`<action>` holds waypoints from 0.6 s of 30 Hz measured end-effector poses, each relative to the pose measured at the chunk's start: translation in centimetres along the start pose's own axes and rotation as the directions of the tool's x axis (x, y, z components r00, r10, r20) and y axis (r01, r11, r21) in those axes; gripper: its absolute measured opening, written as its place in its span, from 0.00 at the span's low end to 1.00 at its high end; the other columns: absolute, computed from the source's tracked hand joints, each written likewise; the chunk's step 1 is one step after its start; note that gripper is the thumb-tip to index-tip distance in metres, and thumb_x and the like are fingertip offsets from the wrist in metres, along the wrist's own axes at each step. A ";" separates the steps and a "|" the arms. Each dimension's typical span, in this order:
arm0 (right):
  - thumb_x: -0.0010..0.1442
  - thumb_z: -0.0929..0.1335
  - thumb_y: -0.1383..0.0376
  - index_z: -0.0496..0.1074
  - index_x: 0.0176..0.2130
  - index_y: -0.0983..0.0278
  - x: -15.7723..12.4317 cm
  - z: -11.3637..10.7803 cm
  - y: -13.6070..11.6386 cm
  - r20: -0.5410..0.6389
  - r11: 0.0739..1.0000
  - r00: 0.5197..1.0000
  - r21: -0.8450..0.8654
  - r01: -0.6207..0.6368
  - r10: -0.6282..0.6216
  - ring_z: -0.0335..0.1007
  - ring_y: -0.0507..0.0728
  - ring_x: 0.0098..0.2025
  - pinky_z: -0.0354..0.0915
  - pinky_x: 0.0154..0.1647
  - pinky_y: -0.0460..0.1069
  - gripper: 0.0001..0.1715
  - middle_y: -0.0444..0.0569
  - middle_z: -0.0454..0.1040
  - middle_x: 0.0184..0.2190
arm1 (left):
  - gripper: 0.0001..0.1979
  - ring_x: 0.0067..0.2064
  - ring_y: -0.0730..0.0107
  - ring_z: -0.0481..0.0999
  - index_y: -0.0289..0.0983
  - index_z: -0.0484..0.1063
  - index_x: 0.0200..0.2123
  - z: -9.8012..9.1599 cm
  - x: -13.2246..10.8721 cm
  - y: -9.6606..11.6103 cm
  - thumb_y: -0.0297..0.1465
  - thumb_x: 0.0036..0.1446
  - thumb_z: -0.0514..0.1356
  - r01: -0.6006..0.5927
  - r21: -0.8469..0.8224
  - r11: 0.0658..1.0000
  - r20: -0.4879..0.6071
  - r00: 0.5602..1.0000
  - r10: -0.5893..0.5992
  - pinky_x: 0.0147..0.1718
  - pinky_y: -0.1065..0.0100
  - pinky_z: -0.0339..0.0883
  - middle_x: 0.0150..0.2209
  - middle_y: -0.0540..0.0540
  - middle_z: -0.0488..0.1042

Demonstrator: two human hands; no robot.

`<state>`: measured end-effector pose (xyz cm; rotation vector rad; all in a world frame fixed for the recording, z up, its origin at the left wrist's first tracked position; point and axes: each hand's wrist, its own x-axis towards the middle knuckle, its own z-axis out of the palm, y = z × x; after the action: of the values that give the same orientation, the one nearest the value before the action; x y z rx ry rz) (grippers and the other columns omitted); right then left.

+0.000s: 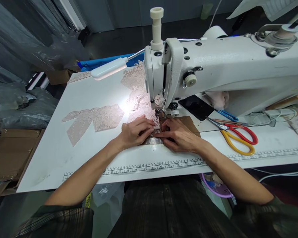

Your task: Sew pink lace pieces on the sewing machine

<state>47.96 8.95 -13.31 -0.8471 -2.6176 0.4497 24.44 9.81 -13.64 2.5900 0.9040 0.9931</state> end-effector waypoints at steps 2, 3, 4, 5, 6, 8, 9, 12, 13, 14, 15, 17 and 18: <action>0.62 0.66 0.66 0.77 0.52 0.54 0.0 -0.2 -0.1 0.015 1.000 1.000 0.002 0.012 -0.012 0.63 0.62 0.47 0.60 0.49 0.60 0.20 0.53 0.69 0.41 | 0.06 0.42 0.69 0.80 0.37 0.75 0.36 0.1 0.0 -0.1 0.28 0.65 0.58 -0.100 0.098 0.990 0.064 0.993 0.094 0.56 0.54 0.70 0.39 0.47 0.81; 0.62 0.66 0.66 0.77 0.52 0.54 0.0 -0.2 -0.2 0.019 1.000 1.000 0.005 0.014 -0.014 0.63 0.62 0.46 0.60 0.49 0.60 0.20 0.53 0.69 0.41 | 0.06 0.40 0.70 0.80 0.37 0.75 0.36 0.1 0.0 -0.1 0.28 0.65 0.58 -0.137 0.138 0.981 0.090 0.988 0.126 0.55 0.54 0.70 0.38 0.47 0.81; 0.62 0.66 0.66 0.78 0.52 0.55 0.0 -0.3 -0.2 0.023 1.000 1.000 0.011 0.012 -0.012 0.63 0.62 0.46 0.60 0.49 0.60 0.20 0.53 0.69 0.41 | 0.06 0.39 0.70 0.80 0.37 0.75 0.36 0.1 0.0 -0.1 0.27 0.65 0.58 -0.163 0.167 0.972 0.111 0.983 0.146 0.53 0.55 0.71 0.38 0.47 0.81; 0.62 0.66 0.66 0.78 0.51 0.55 -0.1 -0.3 -0.1 0.024 1.000 1.000 0.020 0.006 -0.006 0.63 0.62 0.46 0.59 0.50 0.60 0.20 0.53 0.69 0.41 | 0.06 0.38 0.70 0.79 0.37 0.76 0.37 0.1 0.1 -0.2 0.27 0.65 0.58 -0.182 0.183 0.966 0.127 0.979 0.160 0.50 0.57 0.72 0.38 0.47 0.81; 0.61 0.67 0.66 0.78 0.51 0.55 -0.1 -0.4 0.0 0.026 0.999 1.000 0.037 -0.003 0.002 0.64 0.63 0.47 0.59 0.50 0.60 0.19 0.53 0.69 0.41 | 0.06 0.37 0.70 0.79 0.37 0.76 0.37 0.1 0.1 -0.2 0.26 0.65 0.58 -0.197 0.192 0.961 0.138 0.975 0.172 0.46 0.60 0.73 0.38 0.47 0.81; 0.60 0.67 0.67 0.79 0.48 0.56 0.0 -0.8 0.4 0.040 0.994 0.999 0.111 -0.020 0.015 0.65 0.62 0.48 0.60 0.51 0.59 0.18 0.53 0.71 0.43 | 0.05 0.37 0.70 0.79 0.36 0.76 0.37 0.0 0.2 -0.1 0.27 0.64 0.59 -0.221 0.205 0.954 0.146 0.970 0.193 0.41 0.63 0.72 0.38 0.46 0.81; 0.60 0.66 0.67 0.80 0.47 0.57 0.2 -1.1 0.6 0.045 0.986 0.999 0.162 -0.033 0.026 0.66 0.61 0.48 0.61 0.51 0.58 0.18 0.53 0.72 0.44 | 0.05 0.37 0.70 0.79 0.35 0.76 0.38 0.0 0.2 0.0 0.27 0.64 0.59 -0.229 0.213 0.950 0.148 0.968 0.201 0.40 0.63 0.72 0.38 0.46 0.81; 0.59 0.65 0.69 0.79 0.46 0.62 0.8 -2.1 1.7 0.056 0.963 0.992 0.241 -0.122 0.112 0.70 0.58 0.43 0.64 0.46 0.52 0.18 0.52 0.74 0.42 | 0.04 0.36 0.70 0.78 0.36 0.76 0.39 -0.2 0.3 0.1 0.29 0.64 0.60 -0.244 0.247 0.938 0.166 0.964 0.207 0.42 0.62 0.72 0.38 0.47 0.81; 0.60 0.64 0.69 0.78 0.48 0.64 1.0 -2.3 2.0 0.058 0.963 0.988 0.220 -0.154 0.145 0.70 0.57 0.40 0.65 0.44 0.51 0.19 0.52 0.74 0.40 | 0.04 0.36 0.70 0.78 0.37 0.76 0.39 -0.2 0.3 0.2 0.29 0.64 0.60 -0.253 0.258 0.933 0.172 0.962 0.213 0.44 0.61 0.72 0.38 0.47 0.81; 0.61 0.64 0.68 0.77 0.51 0.64 1.1 -2.3 2.2 0.060 0.967 0.984 0.183 -0.177 0.169 0.70 0.56 0.38 0.65 0.42 0.51 0.21 0.52 0.74 0.39 | 0.04 0.36 0.71 0.78 0.37 0.76 0.38 -0.3 0.3 0.2 0.30 0.64 0.60 -0.264 0.269 0.927 0.176 0.959 0.222 0.46 0.61 0.71 0.38 0.48 0.81; 0.62 0.64 0.67 0.76 0.53 0.63 1.2 -2.2 2.4 0.061 0.972 0.982 0.139 -0.188 0.181 0.69 0.56 0.37 0.64 0.40 0.51 0.22 0.52 0.74 0.39 | 0.04 0.36 0.71 0.78 0.38 0.76 0.37 -0.3 0.2 0.2 0.30 0.64 0.60 -0.275 0.279 0.920 0.179 0.956 0.231 0.48 0.60 0.71 0.39 0.48 0.81; 0.62 0.64 0.65 0.74 0.57 0.59 1.1 -1.6 2.7 0.038 0.982 0.984 0.069 -0.178 0.175 0.69 0.57 0.38 0.64 0.39 0.51 0.24 0.52 0.74 0.43 | 0.04 0.35 0.72 0.78 0.39 0.76 0.35 -0.4 0.2 0.2 0.29 0.63 0.61 -0.296 0.299 0.907 0.186 0.951 0.249 0.51 0.58 0.70 0.39 0.50 0.81; 0.62 0.64 0.65 0.74 0.57 0.58 1.0 -1.2 2.7 0.011 0.985 0.986 0.048 -0.164 0.163 0.69 0.58 0.40 0.64 0.40 0.51 0.24 0.52 0.73 0.45 | 0.04 0.35 0.72 0.78 0.39 0.76 0.35 -0.5 0.2 0.2 0.29 0.63 0.61 -0.304 0.310 0.901 0.192 0.948 0.254 0.53 0.57 0.70 0.39 0.50 0.81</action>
<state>49.11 11.89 -13.10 -1.0509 -2.5425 0.5580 24.36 9.76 -13.07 3.1050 0.7298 0.7477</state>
